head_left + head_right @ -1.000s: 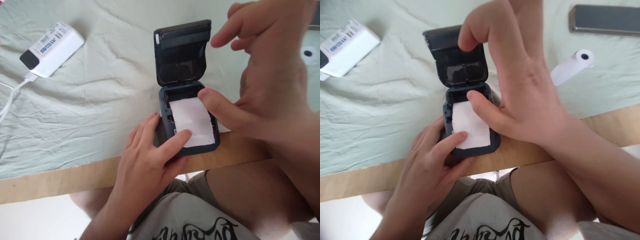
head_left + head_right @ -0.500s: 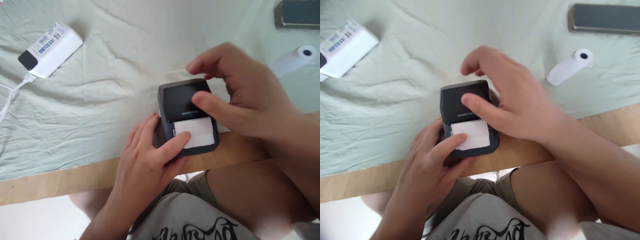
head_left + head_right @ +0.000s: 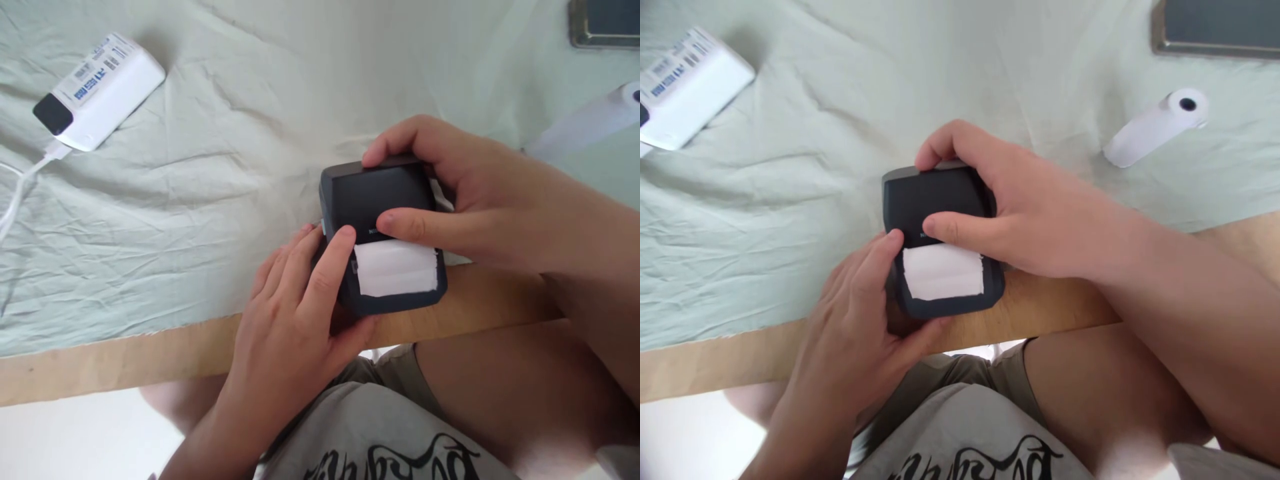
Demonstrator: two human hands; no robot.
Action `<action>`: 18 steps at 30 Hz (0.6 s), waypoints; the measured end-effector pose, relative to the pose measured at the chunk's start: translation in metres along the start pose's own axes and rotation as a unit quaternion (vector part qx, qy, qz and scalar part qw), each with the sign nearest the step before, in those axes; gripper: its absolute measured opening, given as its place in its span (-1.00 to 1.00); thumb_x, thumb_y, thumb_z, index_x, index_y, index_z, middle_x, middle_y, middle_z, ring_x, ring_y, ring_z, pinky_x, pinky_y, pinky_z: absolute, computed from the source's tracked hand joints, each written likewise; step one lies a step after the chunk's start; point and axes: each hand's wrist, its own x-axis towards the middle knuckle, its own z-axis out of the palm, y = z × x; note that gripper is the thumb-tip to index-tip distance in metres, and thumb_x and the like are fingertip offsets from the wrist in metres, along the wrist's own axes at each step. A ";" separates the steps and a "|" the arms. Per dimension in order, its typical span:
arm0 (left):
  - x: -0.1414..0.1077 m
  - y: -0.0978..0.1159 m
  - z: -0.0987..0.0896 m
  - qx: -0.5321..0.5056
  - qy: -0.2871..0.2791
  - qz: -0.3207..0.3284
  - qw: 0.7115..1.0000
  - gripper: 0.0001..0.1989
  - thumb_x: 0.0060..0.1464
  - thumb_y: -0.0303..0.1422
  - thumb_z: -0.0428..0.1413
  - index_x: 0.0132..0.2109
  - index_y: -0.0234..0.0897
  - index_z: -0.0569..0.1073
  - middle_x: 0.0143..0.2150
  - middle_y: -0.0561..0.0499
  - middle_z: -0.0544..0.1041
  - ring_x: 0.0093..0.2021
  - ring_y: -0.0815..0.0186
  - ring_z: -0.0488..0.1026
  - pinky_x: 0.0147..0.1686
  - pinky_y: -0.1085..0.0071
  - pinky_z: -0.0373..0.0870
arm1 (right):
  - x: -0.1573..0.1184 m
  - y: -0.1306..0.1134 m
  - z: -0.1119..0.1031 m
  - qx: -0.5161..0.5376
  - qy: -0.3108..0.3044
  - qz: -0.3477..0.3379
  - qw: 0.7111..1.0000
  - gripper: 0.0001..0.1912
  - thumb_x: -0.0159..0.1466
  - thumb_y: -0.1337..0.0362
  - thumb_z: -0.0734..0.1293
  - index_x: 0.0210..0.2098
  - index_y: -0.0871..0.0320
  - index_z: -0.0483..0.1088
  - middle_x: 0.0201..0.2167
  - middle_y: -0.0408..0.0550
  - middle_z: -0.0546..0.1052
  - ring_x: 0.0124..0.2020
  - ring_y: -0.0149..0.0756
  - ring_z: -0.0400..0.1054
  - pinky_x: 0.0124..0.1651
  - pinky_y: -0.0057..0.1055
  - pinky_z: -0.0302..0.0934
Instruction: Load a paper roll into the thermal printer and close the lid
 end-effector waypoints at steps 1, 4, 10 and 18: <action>0.000 0.000 0.000 0.002 -0.001 0.000 1.000 -0.26 0.63 -0.21 0.24 0.74 -0.13 0.16 0.58 -0.43 0.61 0.61 -0.29 0.61 0.53 -0.35 0.68 | 0.000 0.000 0.000 -0.005 -0.005 0.006 1.000 -0.45 0.48 -0.08 0.44 0.37 -0.04 0.47 0.17 -0.02 0.64 0.05 -0.14 0.56 -0.03 -0.21 0.55; 0.001 0.001 0.001 0.006 0.005 0.000 1.000 -0.30 0.65 -0.20 0.22 0.72 -0.13 0.17 0.57 -0.42 0.63 0.61 -0.26 0.62 0.53 -0.32 0.69 | -0.001 0.003 0.003 -0.015 -0.002 -0.004 1.000 -0.46 0.49 -0.09 0.43 0.36 -0.04 0.46 0.20 0.00 0.64 0.10 -0.10 0.57 0.08 -0.13 0.61; 0.000 0.003 0.004 0.007 0.000 -0.020 1.000 -0.04 0.62 -0.11 0.27 0.83 -0.19 -0.07 0.65 -0.44 0.56 0.62 -0.30 0.61 0.56 -0.31 0.66 | -0.018 0.013 0.018 -0.078 0.111 -0.042 0.990 -0.39 0.57 -0.17 0.36 0.47 -0.03 0.46 0.37 0.10 0.60 0.43 0.09 0.54 0.54 0.17 0.56; 0.004 0.003 0.002 0.025 -0.017 -0.029 0.999 -0.16 0.56 -0.12 0.30 0.73 -0.36 0.20 0.60 -0.52 0.59 0.60 -0.32 0.62 0.57 -0.27 0.65 | -0.031 0.023 0.018 -0.086 0.105 -0.013 0.991 -0.31 0.66 -0.24 0.24 0.58 0.01 0.29 -0.32 -0.16 0.45 -0.35 -0.22 0.43 -0.17 -0.12 0.49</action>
